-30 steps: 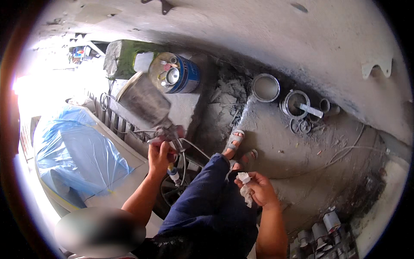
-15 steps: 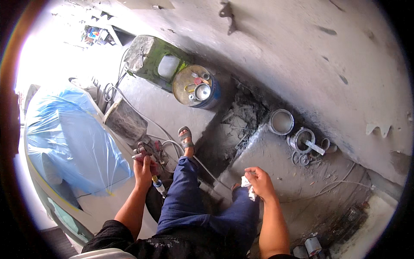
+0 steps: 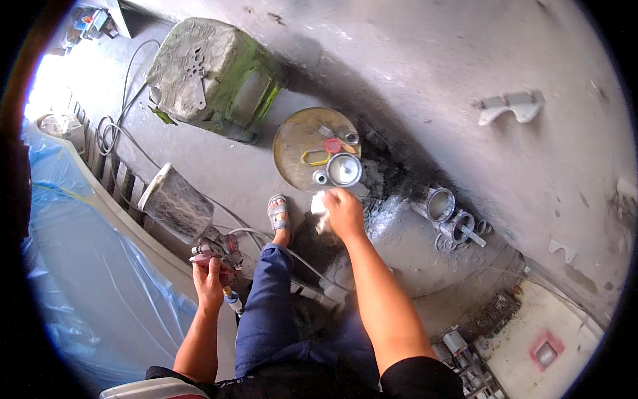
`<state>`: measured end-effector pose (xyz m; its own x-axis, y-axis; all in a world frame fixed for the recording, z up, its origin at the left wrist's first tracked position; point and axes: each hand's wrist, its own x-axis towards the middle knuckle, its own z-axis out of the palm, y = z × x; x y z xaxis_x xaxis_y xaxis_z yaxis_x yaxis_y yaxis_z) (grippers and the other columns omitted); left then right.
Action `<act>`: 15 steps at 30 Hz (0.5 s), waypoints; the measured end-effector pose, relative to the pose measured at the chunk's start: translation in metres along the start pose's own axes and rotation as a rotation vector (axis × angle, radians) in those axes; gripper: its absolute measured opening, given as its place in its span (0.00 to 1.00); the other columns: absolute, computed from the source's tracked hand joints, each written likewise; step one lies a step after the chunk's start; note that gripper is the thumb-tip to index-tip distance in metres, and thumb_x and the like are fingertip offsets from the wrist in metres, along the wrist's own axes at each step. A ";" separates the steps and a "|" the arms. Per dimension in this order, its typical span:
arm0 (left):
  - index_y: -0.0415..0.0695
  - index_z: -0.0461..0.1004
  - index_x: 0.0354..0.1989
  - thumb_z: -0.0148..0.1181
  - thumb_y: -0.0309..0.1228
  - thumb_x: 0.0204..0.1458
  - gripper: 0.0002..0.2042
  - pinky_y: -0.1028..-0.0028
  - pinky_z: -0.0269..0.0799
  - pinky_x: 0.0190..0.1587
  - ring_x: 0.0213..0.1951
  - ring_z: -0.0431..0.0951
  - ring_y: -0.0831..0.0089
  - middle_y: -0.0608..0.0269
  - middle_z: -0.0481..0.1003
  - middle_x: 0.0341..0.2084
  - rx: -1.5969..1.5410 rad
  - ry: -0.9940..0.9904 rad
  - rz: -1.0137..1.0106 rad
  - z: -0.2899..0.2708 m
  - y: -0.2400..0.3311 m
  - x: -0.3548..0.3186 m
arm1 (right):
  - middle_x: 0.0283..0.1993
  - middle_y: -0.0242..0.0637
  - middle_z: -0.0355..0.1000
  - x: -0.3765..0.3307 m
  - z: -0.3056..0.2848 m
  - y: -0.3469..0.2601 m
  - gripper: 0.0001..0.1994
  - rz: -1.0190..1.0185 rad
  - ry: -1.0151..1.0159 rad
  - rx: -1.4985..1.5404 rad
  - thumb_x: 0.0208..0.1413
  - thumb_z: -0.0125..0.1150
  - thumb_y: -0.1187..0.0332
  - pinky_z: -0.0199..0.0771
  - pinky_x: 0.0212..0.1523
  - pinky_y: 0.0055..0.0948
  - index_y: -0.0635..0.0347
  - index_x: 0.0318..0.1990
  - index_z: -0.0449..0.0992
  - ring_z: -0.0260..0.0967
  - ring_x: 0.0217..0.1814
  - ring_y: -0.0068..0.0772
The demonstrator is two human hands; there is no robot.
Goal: The person assembles a spray gun by attaching the paint cup, cleaning the nozzle area with a cloth, and securing the nozzle cap. They then use a wrench to tighten the cup and inspect the assembled tool before moving toward a car.
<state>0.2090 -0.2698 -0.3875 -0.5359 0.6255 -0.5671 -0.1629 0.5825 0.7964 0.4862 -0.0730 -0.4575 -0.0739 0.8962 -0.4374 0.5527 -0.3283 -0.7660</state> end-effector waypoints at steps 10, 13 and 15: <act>0.42 0.63 0.41 0.52 0.34 0.58 0.10 0.78 0.70 0.23 0.23 0.74 0.76 0.64 0.73 0.24 -0.098 0.054 -0.099 -0.040 0.015 0.067 | 0.46 0.51 0.71 0.127 0.090 -0.018 0.15 -0.093 0.084 -0.126 0.53 0.57 0.61 0.69 0.46 0.38 0.62 0.43 0.73 0.71 0.44 0.48; 0.42 0.63 0.41 0.52 0.34 0.58 0.10 0.78 0.70 0.23 0.23 0.74 0.76 0.64 0.73 0.25 -0.128 0.050 -0.129 -0.043 0.012 0.071 | 0.25 0.39 0.75 0.143 0.045 0.022 0.12 0.065 0.221 -0.122 0.53 0.59 0.61 0.72 0.33 0.31 0.61 0.36 0.76 0.74 0.27 0.33; 0.43 0.62 0.40 0.51 0.34 0.59 0.09 0.78 0.70 0.21 0.21 0.72 0.77 0.64 0.71 0.25 -0.106 0.056 -0.134 -0.041 0.009 0.070 | 0.27 0.46 0.75 0.150 0.017 0.024 0.12 0.176 0.268 -0.324 0.53 0.59 0.61 0.71 0.36 0.39 0.62 0.31 0.77 0.74 0.32 0.45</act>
<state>0.1359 -0.2422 -0.4114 -0.5484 0.5146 -0.6591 -0.3208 0.5984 0.7341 0.4745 0.0488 -0.5500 0.2386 0.8945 -0.3780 0.7719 -0.4109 -0.4851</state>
